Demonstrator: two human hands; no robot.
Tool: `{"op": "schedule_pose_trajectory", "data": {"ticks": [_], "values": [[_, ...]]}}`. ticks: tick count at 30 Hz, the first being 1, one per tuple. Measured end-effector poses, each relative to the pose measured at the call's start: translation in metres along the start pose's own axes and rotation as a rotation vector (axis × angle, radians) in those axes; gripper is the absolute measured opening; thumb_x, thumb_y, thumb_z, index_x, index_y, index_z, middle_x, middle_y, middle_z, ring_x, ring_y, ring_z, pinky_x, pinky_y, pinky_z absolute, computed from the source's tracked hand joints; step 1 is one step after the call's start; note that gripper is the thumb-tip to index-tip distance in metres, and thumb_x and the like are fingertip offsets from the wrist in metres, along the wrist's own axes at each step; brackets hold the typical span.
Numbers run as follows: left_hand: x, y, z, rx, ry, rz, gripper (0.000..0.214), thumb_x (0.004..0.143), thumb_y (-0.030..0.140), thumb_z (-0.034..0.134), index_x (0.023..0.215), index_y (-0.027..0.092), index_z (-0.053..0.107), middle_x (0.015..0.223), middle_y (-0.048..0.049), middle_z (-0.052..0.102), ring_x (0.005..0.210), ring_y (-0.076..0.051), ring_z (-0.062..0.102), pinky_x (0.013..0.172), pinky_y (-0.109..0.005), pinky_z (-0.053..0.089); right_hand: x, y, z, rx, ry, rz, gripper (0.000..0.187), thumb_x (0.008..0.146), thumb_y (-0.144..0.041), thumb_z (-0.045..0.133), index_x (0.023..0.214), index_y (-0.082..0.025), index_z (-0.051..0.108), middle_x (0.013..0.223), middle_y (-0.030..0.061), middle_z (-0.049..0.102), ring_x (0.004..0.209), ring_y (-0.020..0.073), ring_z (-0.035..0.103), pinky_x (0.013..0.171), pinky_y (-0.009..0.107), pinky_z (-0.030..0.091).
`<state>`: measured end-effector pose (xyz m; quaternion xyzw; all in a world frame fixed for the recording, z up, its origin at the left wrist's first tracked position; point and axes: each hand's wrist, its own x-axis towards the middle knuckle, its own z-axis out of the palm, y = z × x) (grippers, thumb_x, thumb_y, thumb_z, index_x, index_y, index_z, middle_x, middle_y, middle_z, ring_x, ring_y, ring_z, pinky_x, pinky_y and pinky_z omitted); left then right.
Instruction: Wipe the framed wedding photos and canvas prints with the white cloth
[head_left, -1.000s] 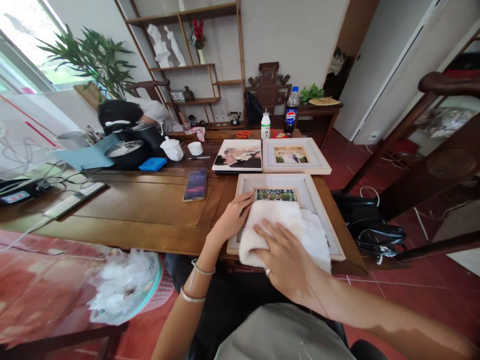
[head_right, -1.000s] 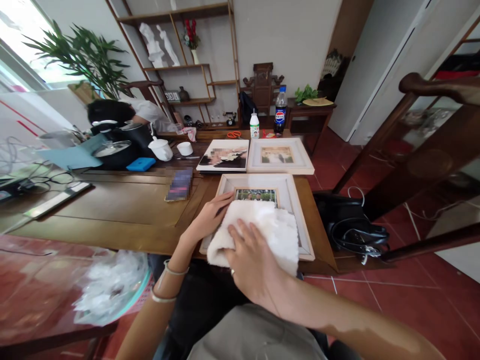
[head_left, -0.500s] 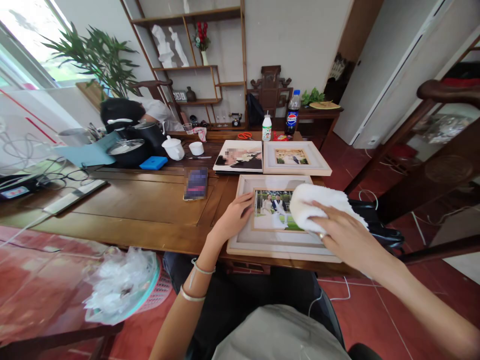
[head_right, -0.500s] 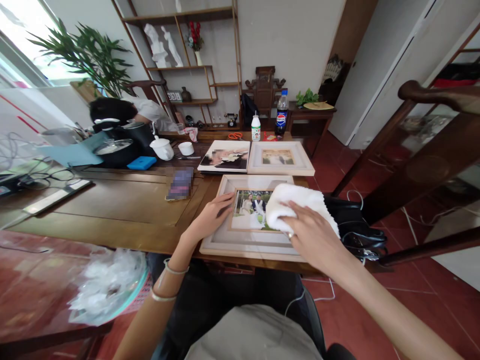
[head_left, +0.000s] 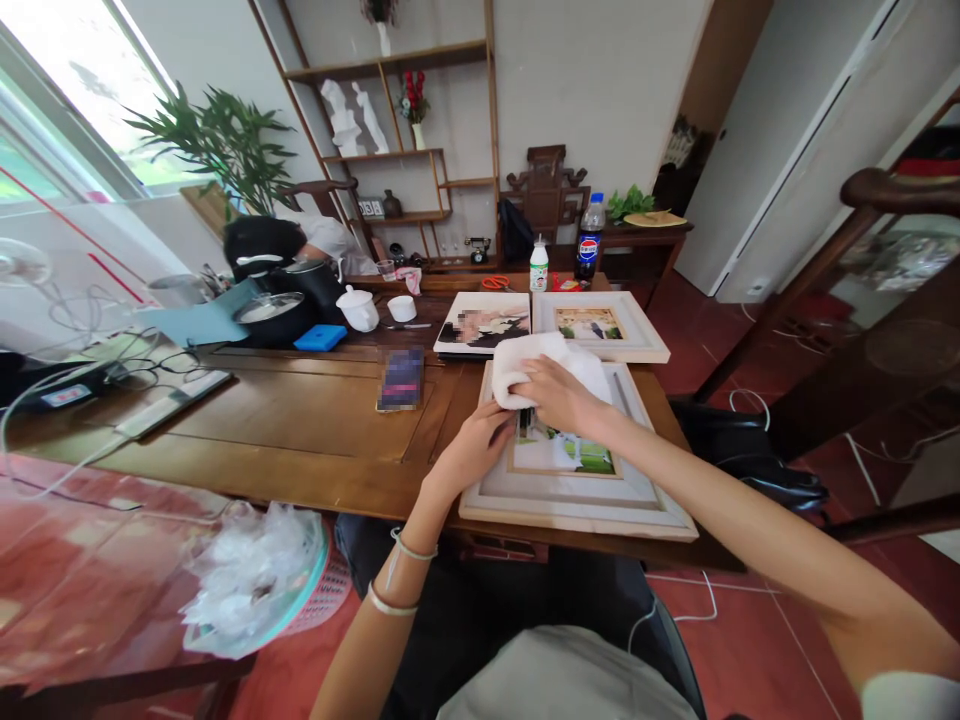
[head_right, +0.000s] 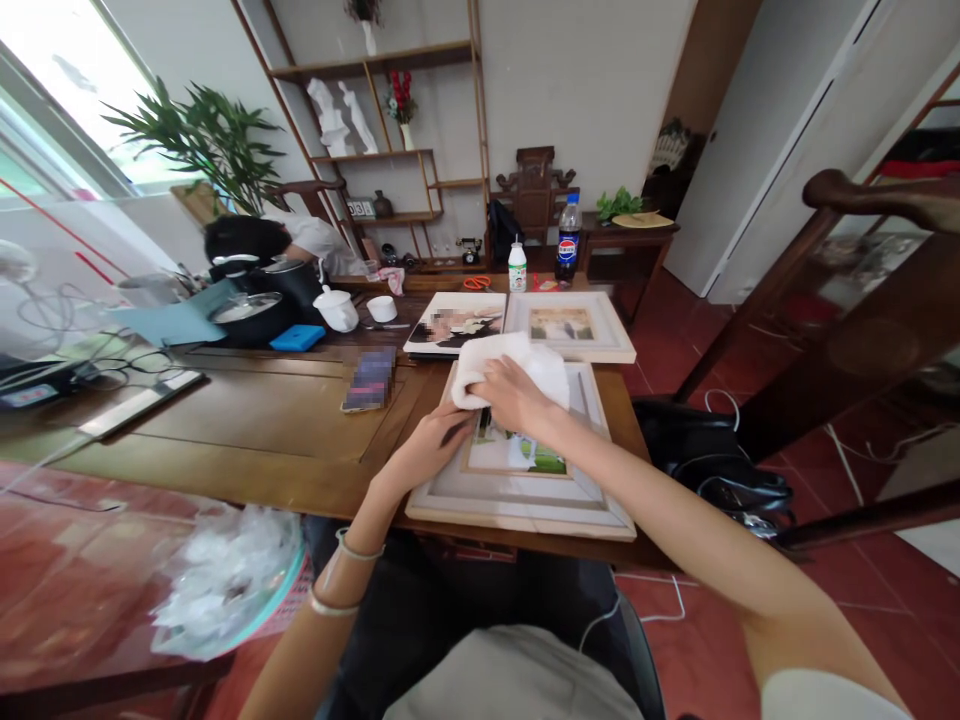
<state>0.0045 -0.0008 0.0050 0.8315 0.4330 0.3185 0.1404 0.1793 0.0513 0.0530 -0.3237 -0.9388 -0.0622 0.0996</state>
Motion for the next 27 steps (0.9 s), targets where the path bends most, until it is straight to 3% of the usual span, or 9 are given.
{"op": "schedule_pose_trajectory", "data": {"ticks": [6,9,13,17,21,24,27], "values": [[-0.001,-0.002,0.002,0.012,-0.015,-0.025,0.032,0.09,0.016,0.045,0.118,0.013,0.06,0.134,-0.0129,0.054,0.128,-0.023,0.045,0.109,-0.041,0.036,-0.055,0.033,-0.021,-0.101,-0.089,0.165,0.053,0.063,0.007,0.045,0.105,-0.017,0.066,0.111,0.0125,0.064,0.125,0.0284,0.042,0.105,0.047,0.027],[-0.002,-0.002,0.001,0.018,-0.012,-0.031,0.033,0.089,0.016,0.045,0.118,0.012,0.061,0.133,-0.0131,0.054,0.128,-0.023,0.045,0.109,-0.041,0.036,-0.081,0.04,-0.032,-0.189,-0.127,0.227,0.052,0.063,0.006,0.043,0.104,-0.017,0.066,0.11,0.0117,0.064,0.121,0.0291,0.046,0.101,0.047,0.033],[-0.002,-0.004,0.002,0.015,-0.001,-0.021,0.033,0.09,0.016,0.045,0.118,0.014,0.06,0.134,-0.0115,0.054,0.128,-0.022,0.046,0.109,-0.041,0.037,-0.102,0.013,-0.046,-0.221,-0.186,0.223,0.051,0.064,0.005,0.041,0.102,-0.017,0.066,0.107,0.0134,0.064,0.098,0.0274,0.06,0.079,0.038,0.046],[-0.002,-0.007,0.004,0.01,0.001,-0.007,0.034,0.09,0.016,0.044,0.119,0.015,0.06,0.134,-0.0107,0.053,0.129,-0.022,0.045,0.109,-0.041,0.036,-0.114,-0.045,-0.067,-0.124,-0.291,0.148,0.046,0.063,0.002,0.043,0.097,-0.02,0.066,0.083,0.0083,0.066,0.078,0.0252,0.063,0.063,0.033,0.044],[-0.002,-0.007,0.005,0.011,0.002,-0.007,0.033,0.09,0.017,0.044,0.119,0.015,0.06,0.134,-0.0111,0.054,0.128,-0.022,0.046,0.109,-0.04,0.036,-0.12,-0.082,-0.081,0.001,-0.333,0.129,0.045,0.067,-0.006,0.046,0.105,-0.022,0.063,0.079,0.0056,0.065,0.071,0.0255,0.062,0.061,0.035,0.043],[-0.002,-0.007,0.004,0.014,-0.004,0.001,0.033,0.09,0.017,0.045,0.119,0.014,0.06,0.134,-0.0113,0.054,0.128,-0.022,0.046,0.109,-0.04,0.037,-0.116,-0.072,-0.072,-0.045,-0.289,0.246,0.049,0.069,-0.006,0.044,0.112,-0.022,0.06,0.085,0.0075,0.066,0.074,0.0268,0.063,0.061,0.036,0.043],[-0.002,-0.006,0.003,0.019,-0.011,0.0,0.033,0.09,0.017,0.044,0.118,0.013,0.06,0.134,-0.0118,0.053,0.128,-0.022,0.046,0.109,-0.041,0.036,-0.106,-0.039,-0.052,-0.157,-0.206,0.324,0.05,0.069,-0.005,0.043,0.114,-0.021,0.06,0.093,0.0101,0.066,0.078,0.0273,0.063,0.064,0.036,0.044]]}}
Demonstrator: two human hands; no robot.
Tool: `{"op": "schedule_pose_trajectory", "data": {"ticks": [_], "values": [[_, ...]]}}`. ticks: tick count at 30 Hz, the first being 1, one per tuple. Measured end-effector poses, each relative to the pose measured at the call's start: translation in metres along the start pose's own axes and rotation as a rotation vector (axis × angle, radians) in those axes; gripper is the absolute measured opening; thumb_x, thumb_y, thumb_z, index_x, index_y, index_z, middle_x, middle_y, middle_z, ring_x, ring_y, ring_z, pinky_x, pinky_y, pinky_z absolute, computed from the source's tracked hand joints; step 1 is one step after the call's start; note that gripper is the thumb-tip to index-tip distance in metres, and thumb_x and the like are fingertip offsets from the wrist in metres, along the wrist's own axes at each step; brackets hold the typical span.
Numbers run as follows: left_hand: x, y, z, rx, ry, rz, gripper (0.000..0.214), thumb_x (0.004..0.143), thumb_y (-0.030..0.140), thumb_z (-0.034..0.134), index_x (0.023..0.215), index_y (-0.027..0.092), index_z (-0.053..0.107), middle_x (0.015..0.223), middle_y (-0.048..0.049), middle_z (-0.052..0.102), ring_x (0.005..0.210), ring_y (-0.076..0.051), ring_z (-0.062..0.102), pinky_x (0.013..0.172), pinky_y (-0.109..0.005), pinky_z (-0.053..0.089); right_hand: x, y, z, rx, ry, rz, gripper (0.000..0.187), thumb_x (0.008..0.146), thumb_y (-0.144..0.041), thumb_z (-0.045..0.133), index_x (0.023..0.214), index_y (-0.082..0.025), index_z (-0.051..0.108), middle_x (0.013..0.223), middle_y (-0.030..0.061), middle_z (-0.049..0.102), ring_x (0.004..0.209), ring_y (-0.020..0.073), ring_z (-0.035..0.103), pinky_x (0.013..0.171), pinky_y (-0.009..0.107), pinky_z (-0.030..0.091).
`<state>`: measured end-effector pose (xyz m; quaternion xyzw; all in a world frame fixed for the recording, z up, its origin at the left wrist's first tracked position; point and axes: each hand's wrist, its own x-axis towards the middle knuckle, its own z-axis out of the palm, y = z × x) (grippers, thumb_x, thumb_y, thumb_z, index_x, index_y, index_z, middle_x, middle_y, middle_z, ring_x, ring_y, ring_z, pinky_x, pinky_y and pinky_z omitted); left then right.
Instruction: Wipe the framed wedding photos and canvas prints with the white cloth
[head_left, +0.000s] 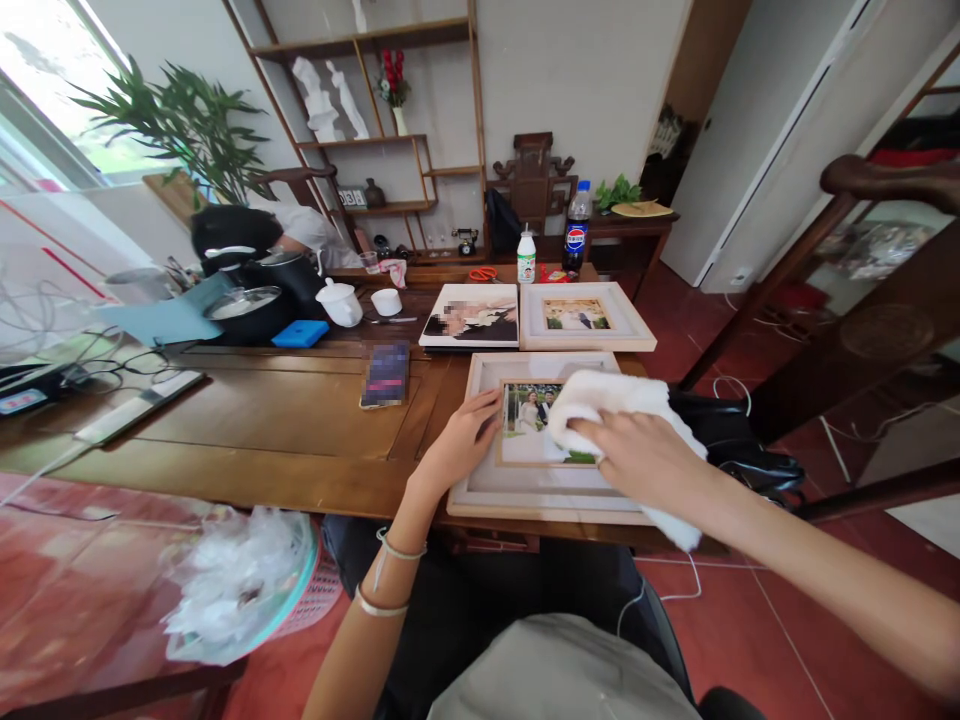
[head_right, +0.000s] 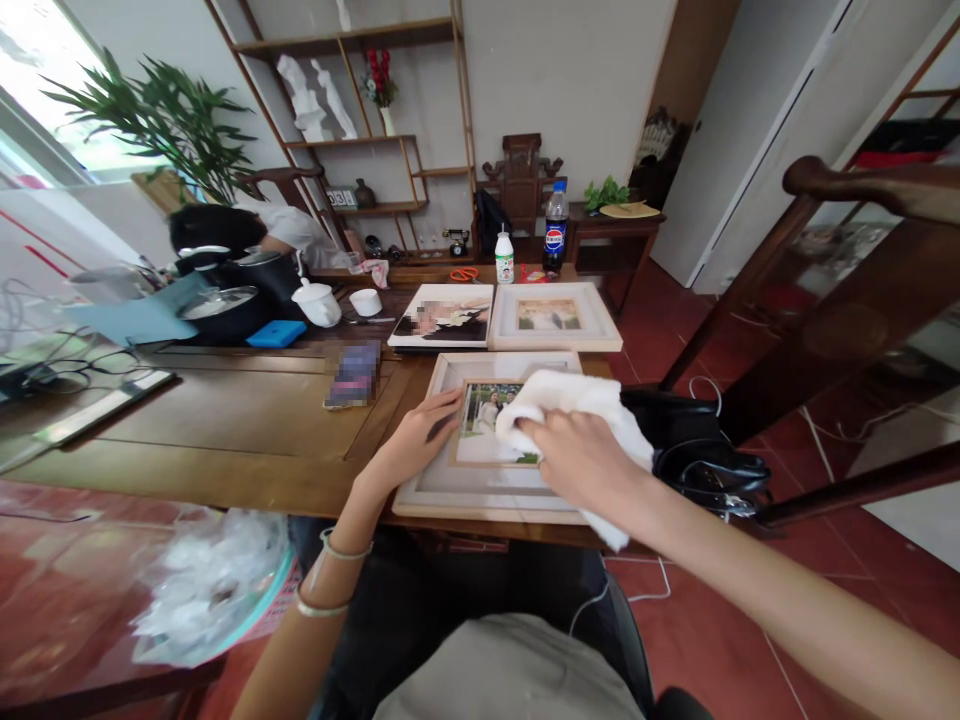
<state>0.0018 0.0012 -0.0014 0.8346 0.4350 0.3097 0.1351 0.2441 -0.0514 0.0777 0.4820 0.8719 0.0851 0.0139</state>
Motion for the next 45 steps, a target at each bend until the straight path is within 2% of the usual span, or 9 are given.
{"op": "schedule_pose_trajectory", "data": {"ticks": [5,9,14,20,24,31,37,41,45], "values": [[0.0,0.001,-0.001,-0.009,-0.002,0.0,0.033,0.09,0.017,0.044,0.119,0.014,0.06,0.135,-0.0113,0.053,0.129,-0.022,0.045,0.109,-0.041,0.037,0.043,0.043,0.029,-0.116,0.186,0.078,0.051,0.071,-0.004,0.045,0.118,-0.019,0.056,0.114,0.0145,0.062,0.106,0.029,0.057,0.09,0.045,0.04],[-0.001,0.002,-0.002,-0.003,0.009,-0.015,0.032,0.09,0.018,0.045,0.118,0.015,0.061,0.133,-0.0112,0.054,0.128,-0.022,0.046,0.109,-0.041,0.038,0.053,0.051,0.043,-0.105,0.234,0.092,0.052,0.072,-0.002,0.047,0.121,-0.015,0.055,0.13,0.0181,0.053,0.124,0.0313,0.043,0.099,0.049,0.033],[0.0,-0.001,0.0,-0.017,0.01,-0.007,0.034,0.09,0.018,0.044,0.12,0.016,0.059,0.134,-0.0102,0.053,0.129,-0.022,0.045,0.109,-0.042,0.037,0.023,0.016,0.039,-0.094,0.173,0.032,0.043,0.072,-0.003,0.049,0.111,-0.015,0.064,0.132,0.0181,0.052,0.12,0.0346,0.046,0.094,0.049,0.039],[0.0,-0.004,0.003,-0.009,0.006,-0.005,0.034,0.09,0.018,0.045,0.121,0.014,0.059,0.134,-0.0117,0.054,0.129,-0.022,0.045,0.11,-0.041,0.036,-0.031,-0.036,-0.003,0.091,0.005,-0.15,0.044,0.069,-0.007,0.05,0.109,-0.019,0.063,0.121,0.0165,0.06,0.106,0.0318,0.057,0.08,0.043,0.049],[0.0,-0.004,0.003,0.008,0.019,0.008,0.034,0.09,0.017,0.044,0.121,0.016,0.059,0.134,-0.0107,0.054,0.128,-0.022,0.046,0.109,-0.043,0.037,-0.037,-0.044,-0.005,0.268,0.012,-0.288,0.049,0.065,-0.01,0.051,0.112,-0.021,0.06,0.127,0.0145,0.056,0.117,0.0306,0.052,0.089,0.044,0.046],[0.0,-0.007,0.002,-0.002,0.0,0.032,0.035,0.089,0.018,0.045,0.121,0.017,0.059,0.135,-0.0103,0.053,0.128,-0.023,0.045,0.109,-0.043,0.037,0.02,0.009,0.041,0.146,0.2,-0.137,0.059,0.065,0.0,0.049,0.119,-0.022,0.058,0.142,0.0105,0.043,0.133,0.0284,0.033,0.108,0.049,0.026],[0.0,-0.001,-0.001,-0.002,-0.011,0.004,0.034,0.09,0.018,0.044,0.121,0.015,0.059,0.135,-0.0111,0.053,0.129,-0.022,0.045,0.109,-0.041,0.036,0.067,0.049,0.049,0.018,0.3,-0.008,0.054,0.073,-0.001,0.049,0.124,-0.017,0.055,0.142,0.013,0.043,0.135,0.0324,0.027,0.108,0.056,0.021],[0.0,-0.001,0.0,0.0,-0.017,-0.007,0.035,0.09,0.018,0.044,0.121,0.013,0.059,0.135,-0.012,0.052,0.129,-0.022,0.044,0.11,-0.04,0.036,0.061,0.029,0.044,0.09,0.182,-0.087,0.051,0.074,-0.001,0.048,0.121,-0.018,0.058,0.141,0.0143,0.044,0.132,0.0345,0.033,0.104,0.056,0.028],[0.0,-0.004,0.003,0.008,-0.007,0.005,0.035,0.09,0.018,0.044,0.122,0.015,0.058,0.135,-0.0117,0.052,0.129,-0.022,0.044,0.11,-0.041,0.036,0.024,-0.01,0.027,0.219,0.034,-0.146,0.052,0.073,-0.002,0.049,0.121,-0.019,0.058,0.141,0.0144,0.044,0.131,0.0337,0.036,0.103,0.055,0.031]]}}
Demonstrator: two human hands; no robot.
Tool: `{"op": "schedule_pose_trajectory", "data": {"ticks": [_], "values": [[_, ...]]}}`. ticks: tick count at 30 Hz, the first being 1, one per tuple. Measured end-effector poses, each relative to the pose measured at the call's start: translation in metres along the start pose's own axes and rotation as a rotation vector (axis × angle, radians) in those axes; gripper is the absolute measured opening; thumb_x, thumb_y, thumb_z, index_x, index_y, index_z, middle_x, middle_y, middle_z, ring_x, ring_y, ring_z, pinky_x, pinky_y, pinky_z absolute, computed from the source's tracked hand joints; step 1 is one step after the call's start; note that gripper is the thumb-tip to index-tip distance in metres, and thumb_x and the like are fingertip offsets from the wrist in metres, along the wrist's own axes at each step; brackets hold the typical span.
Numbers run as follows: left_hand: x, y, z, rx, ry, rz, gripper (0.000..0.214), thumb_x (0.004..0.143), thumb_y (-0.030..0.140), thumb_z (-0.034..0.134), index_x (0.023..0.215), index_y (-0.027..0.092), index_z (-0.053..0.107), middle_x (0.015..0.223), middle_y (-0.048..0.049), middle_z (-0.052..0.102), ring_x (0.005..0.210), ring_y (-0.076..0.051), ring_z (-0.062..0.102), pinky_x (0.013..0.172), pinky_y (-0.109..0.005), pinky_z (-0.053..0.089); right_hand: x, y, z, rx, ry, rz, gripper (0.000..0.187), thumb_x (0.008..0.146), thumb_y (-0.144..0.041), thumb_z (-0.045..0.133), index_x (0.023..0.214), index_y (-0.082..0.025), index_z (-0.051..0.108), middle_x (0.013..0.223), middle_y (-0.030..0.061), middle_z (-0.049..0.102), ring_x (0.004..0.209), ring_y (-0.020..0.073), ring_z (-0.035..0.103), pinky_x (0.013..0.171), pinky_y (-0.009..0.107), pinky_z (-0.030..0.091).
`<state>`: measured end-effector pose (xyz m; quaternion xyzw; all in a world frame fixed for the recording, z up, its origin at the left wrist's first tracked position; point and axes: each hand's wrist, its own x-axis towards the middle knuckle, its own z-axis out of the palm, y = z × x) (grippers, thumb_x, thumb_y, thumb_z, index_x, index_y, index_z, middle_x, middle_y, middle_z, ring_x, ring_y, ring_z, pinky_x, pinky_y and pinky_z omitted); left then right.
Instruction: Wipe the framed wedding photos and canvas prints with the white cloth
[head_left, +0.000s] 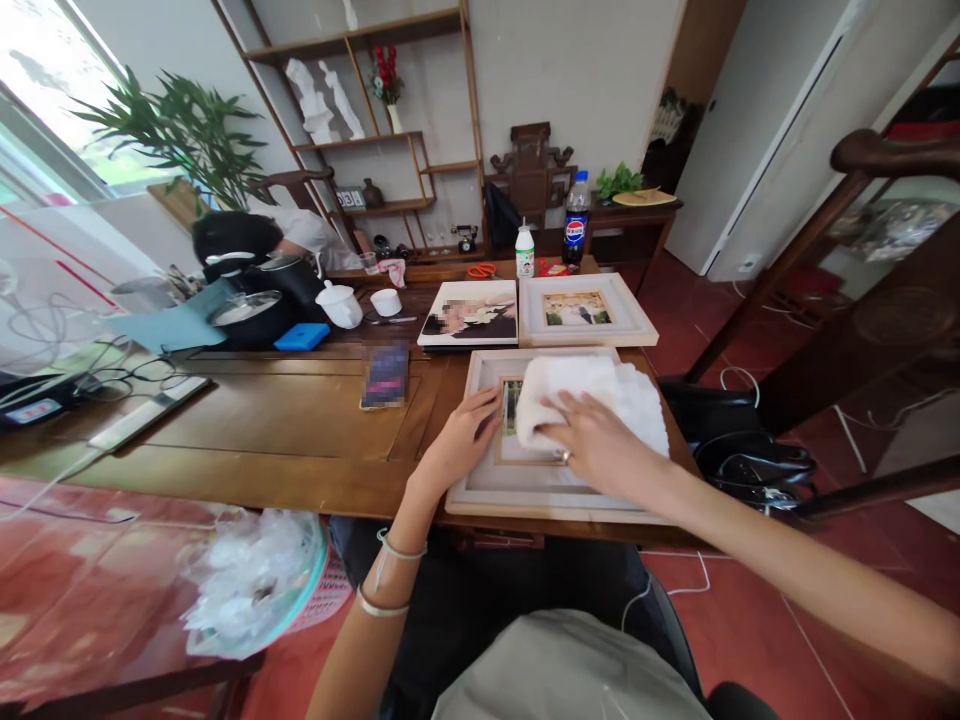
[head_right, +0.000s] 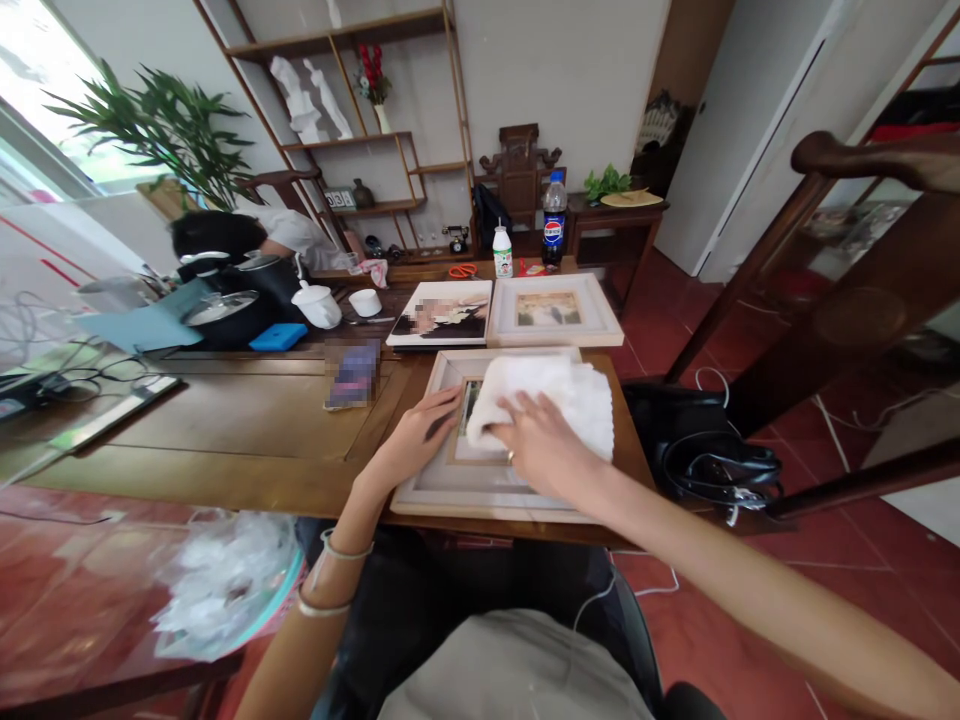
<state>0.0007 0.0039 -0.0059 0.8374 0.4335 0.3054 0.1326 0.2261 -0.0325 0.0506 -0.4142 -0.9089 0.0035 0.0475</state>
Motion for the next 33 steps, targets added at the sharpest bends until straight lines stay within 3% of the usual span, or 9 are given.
{"op": "schedule_pose_trajectory", "data": {"ticks": [5,8,11,18,22,27,33], "values": [[0.0,-0.003,0.002,0.005,0.008,0.015,0.035,0.09,0.017,0.045,0.122,0.014,0.058,0.134,-0.0118,0.053,0.129,-0.022,0.044,0.11,-0.041,0.035,-0.04,-0.056,-0.013,0.201,-0.119,-0.039,0.048,0.073,-0.01,0.054,0.118,-0.023,0.06,0.143,0.0137,0.042,0.132,0.0336,0.034,0.105,0.054,0.03],[0.001,-0.001,0.0,0.007,-0.003,0.018,0.035,0.09,0.015,0.044,0.122,0.012,0.058,0.134,-0.0128,0.053,0.129,-0.021,0.045,0.11,-0.039,0.035,-0.047,-0.064,-0.01,0.249,-0.104,-0.122,0.045,0.072,-0.015,0.057,0.115,-0.025,0.061,0.146,0.0102,0.037,0.136,0.0327,0.027,0.107,0.054,0.027],[0.001,0.001,-0.002,0.007,-0.022,0.021,0.036,0.09,0.013,0.043,0.124,0.011,0.057,0.135,-0.0128,0.052,0.13,-0.021,0.043,0.111,-0.038,0.034,-0.038,-0.044,0.001,0.19,-0.029,-0.146,0.049,0.07,-0.011,0.058,0.118,-0.023,0.06,0.147,0.0118,0.036,0.137,0.0319,0.025,0.109,0.054,0.022],[0.001,0.004,-0.004,-0.005,-0.017,0.003,0.035,0.09,0.017,0.044,0.122,0.013,0.058,0.136,-0.0127,0.051,0.129,-0.023,0.044,0.11,-0.04,0.035,0.02,0.04,0.014,-0.109,0.199,-0.112,0.055,0.071,-0.006,0.056,0.125,-0.019,0.053,0.145,0.0128,0.039,0.138,0.0305,0.022,0.111,0.055,0.014],[0.0,0.006,-0.006,-0.012,-0.019,-0.015,0.035,0.09,0.016,0.045,0.122,0.013,0.058,0.136,-0.0128,0.051,0.13,-0.023,0.044,0.109,-0.04,0.035,0.049,0.055,0.017,-0.191,0.219,-0.053,0.057,0.074,-0.006,0.054,0.129,-0.021,0.05,0.148,0.0097,0.034,0.139,0.0366,0.015,0.107,0.065,0.011],[0.001,0.007,-0.006,-0.018,-0.011,-0.022,0.034,0.09,0.017,0.045,0.121,0.014,0.059,0.135,-0.0125,0.053,0.128,-0.023,0.045,0.109,-0.04,0.036,0.041,0.034,0.015,-0.107,0.073,-0.031,0.056,0.076,-0.004,0.048,0.128,-0.023,0.052,0.149,0.0104,0.032,0.135,0.0396,0.022,0.101,0.065,0.025],[0.001,0.001,-0.002,-0.045,0.004,0.009,0.036,0.09,0.015,0.044,0.123,0.016,0.058,0.135,-0.0106,0.053,0.129,-0.022,0.045,0.11,-0.041,0.035,-0.022,-0.021,-0.016,0.171,-0.091,-0.156,0.053,0.071,-0.002,0.048,0.119,-0.023,0.058,0.142,0.0108,0.042,0.133,0.0328,0.031,0.104,0.056,0.028]]}}
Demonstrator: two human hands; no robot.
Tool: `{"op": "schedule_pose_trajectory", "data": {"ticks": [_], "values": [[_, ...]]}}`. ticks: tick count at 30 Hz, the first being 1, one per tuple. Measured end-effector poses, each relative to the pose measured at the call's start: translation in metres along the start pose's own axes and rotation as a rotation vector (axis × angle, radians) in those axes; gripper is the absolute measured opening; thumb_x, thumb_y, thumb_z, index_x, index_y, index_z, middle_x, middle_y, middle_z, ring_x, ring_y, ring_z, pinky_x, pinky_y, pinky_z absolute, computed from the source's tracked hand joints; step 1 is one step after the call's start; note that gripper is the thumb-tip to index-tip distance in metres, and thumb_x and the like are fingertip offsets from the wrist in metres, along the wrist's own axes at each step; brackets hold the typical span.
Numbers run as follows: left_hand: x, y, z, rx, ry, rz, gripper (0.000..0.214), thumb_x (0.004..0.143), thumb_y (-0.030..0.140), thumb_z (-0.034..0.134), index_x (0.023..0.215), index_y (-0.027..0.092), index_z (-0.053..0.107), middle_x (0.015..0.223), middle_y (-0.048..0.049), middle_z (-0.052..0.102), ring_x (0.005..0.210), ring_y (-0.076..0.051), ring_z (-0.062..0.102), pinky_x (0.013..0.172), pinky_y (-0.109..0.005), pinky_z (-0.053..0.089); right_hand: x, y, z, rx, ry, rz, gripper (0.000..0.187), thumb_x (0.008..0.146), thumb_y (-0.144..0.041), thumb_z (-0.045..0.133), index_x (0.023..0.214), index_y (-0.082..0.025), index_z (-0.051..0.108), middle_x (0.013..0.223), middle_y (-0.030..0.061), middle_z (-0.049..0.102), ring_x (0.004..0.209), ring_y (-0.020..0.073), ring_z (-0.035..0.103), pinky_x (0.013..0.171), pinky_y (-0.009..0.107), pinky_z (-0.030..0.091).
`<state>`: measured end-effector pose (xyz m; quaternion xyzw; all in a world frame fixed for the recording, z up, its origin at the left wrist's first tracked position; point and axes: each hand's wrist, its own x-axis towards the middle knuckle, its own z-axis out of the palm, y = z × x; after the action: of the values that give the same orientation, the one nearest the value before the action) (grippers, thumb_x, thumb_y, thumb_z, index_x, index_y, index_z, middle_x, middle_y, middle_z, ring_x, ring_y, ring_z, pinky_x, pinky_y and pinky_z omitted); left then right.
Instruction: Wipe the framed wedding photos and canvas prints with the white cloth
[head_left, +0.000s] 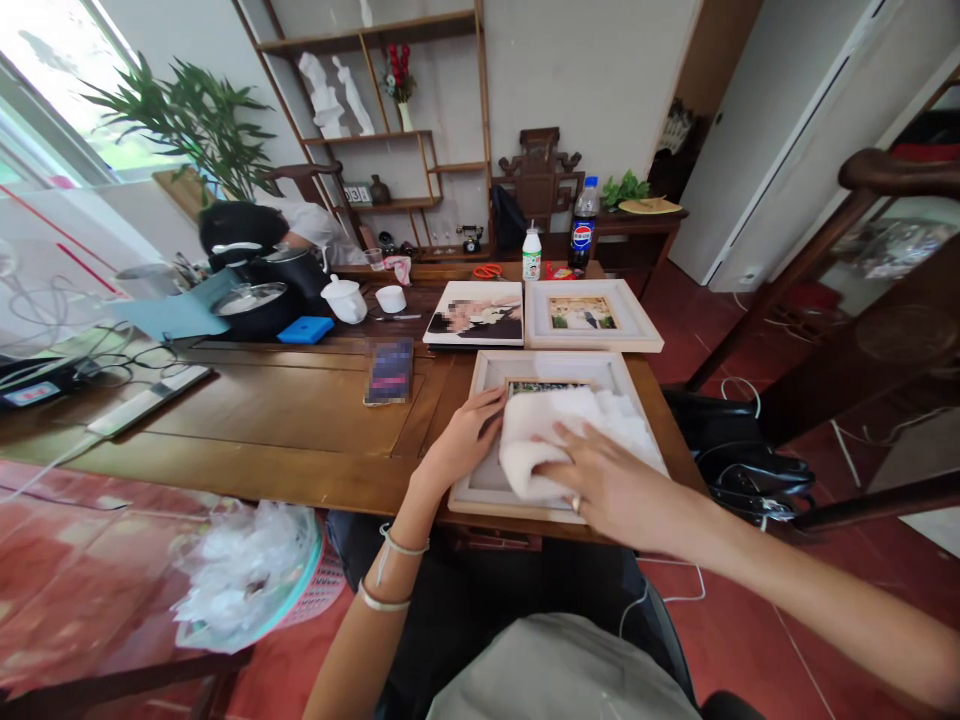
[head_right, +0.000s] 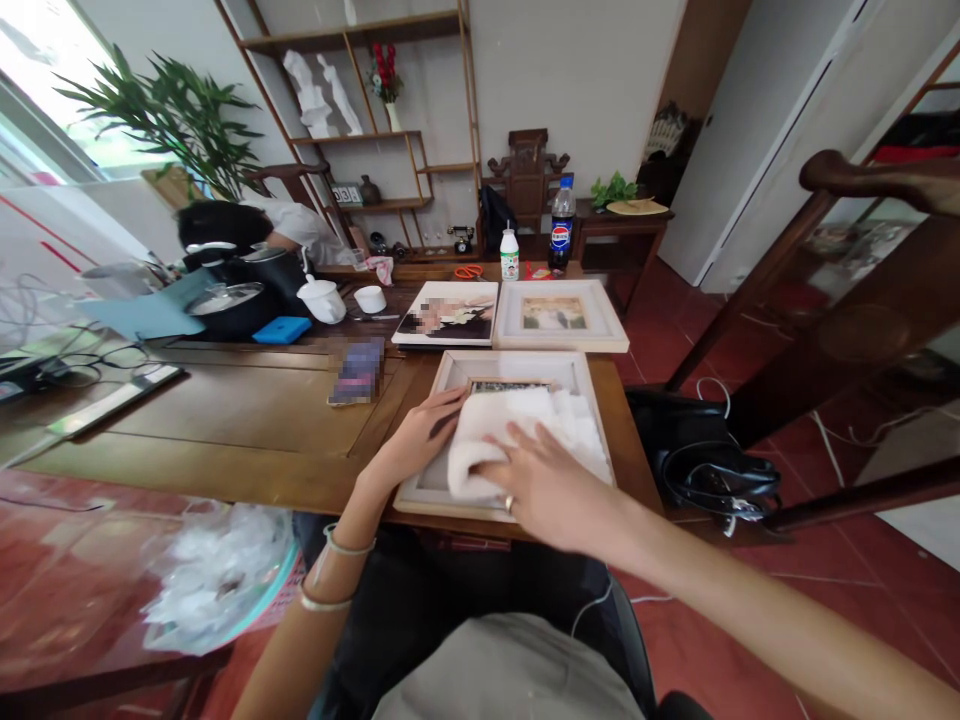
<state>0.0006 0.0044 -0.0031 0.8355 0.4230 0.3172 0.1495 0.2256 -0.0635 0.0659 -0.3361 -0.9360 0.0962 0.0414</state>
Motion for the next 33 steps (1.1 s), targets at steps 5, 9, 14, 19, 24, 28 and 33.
{"op": "schedule_pose_trajectory", "data": {"ticks": [5,9,14,19,24,28,33], "values": [[0.0,-0.003,0.001,-0.021,0.016,0.007,0.035,0.09,0.017,0.046,0.122,0.015,0.059,0.134,-0.0114,0.053,0.128,-0.022,0.046,0.109,-0.04,0.036,-0.03,-0.033,0.004,0.088,-0.016,-0.097,0.057,0.069,-0.009,0.055,0.123,-0.026,0.054,0.148,0.0087,0.035,0.136,0.0342,0.025,0.107,0.06,0.021],[-0.001,-0.003,0.001,-0.005,0.006,0.02,0.035,0.09,0.016,0.044,0.122,0.016,0.059,0.135,-0.0111,0.052,0.129,-0.021,0.045,0.109,-0.04,0.036,-0.024,-0.012,0.016,-0.007,0.051,-0.028,0.062,0.065,-0.004,0.053,0.124,-0.024,0.053,0.149,0.009,0.032,0.139,0.0315,0.019,0.109,0.056,0.02],[-0.001,0.001,-0.002,0.009,0.01,0.007,0.035,0.09,0.017,0.045,0.121,0.016,0.059,0.135,-0.011,0.053,0.128,-0.022,0.046,0.109,-0.04,0.036,0.007,0.053,0.015,-0.25,0.187,0.114,0.06,0.064,0.0,0.052,0.12,-0.021,0.056,0.146,0.0108,0.037,0.137,0.0332,0.022,0.109,0.057,0.019],[-0.001,0.004,-0.003,0.013,0.0,-0.015,0.034,0.089,0.016,0.044,0.12,0.014,0.06,0.135,-0.0113,0.052,0.128,-0.022,0.046,0.109,-0.04,0.036,0.046,0.099,0.003,-0.38,0.283,0.186,0.06,0.068,0.0,0.049,0.125,-0.018,0.053,0.146,0.0111,0.037,0.136,0.0353,0.025,0.106,0.059,0.022],[0.0,0.006,-0.003,0.012,-0.005,-0.029,0.035,0.089,0.015,0.045,0.12,0.015,0.06,0.135,-0.0115,0.053,0.128,-0.023,0.046,0.109,-0.041,0.036,0.061,0.077,0.007,-0.308,0.172,0.153,0.064,0.069,0.002,0.044,0.129,-0.02,0.051,0.147,0.0096,0.036,0.133,0.0385,0.028,0.1,0.063,0.027],[0.0,0.006,-0.003,-0.009,0.003,-0.014,0.037,0.087,0.011,0.045,0.118,0.02,0.062,0.133,-0.0073,0.054,0.127,-0.022,0.047,0.109,-0.041,0.037,0.041,0.024,0.009,-0.191,-0.001,0.099,0.061,0.068,0.002,0.046,0.123,-0.021,0.058,0.147,0.011,0.036,0.133,0.0413,0.026,0.1,0.063,0.027],[-0.003,0.005,-0.001,-0.039,0.044,-0.042,0.037,0.088,0.012,0.043,0.12,0.017,0.06,0.134,-0.0095,0.053,0.127,-0.022,0.047,0.109,-0.041,0.035,-0.002,-0.014,-0.007,-0.016,-0.092,-0.03,0.058,0.066,0.002,0.046,0.114,-0.024,0.063,0.141,0.0067,0.046,0.132,0.034,0.034,0.104,0.056,0.029]]}}
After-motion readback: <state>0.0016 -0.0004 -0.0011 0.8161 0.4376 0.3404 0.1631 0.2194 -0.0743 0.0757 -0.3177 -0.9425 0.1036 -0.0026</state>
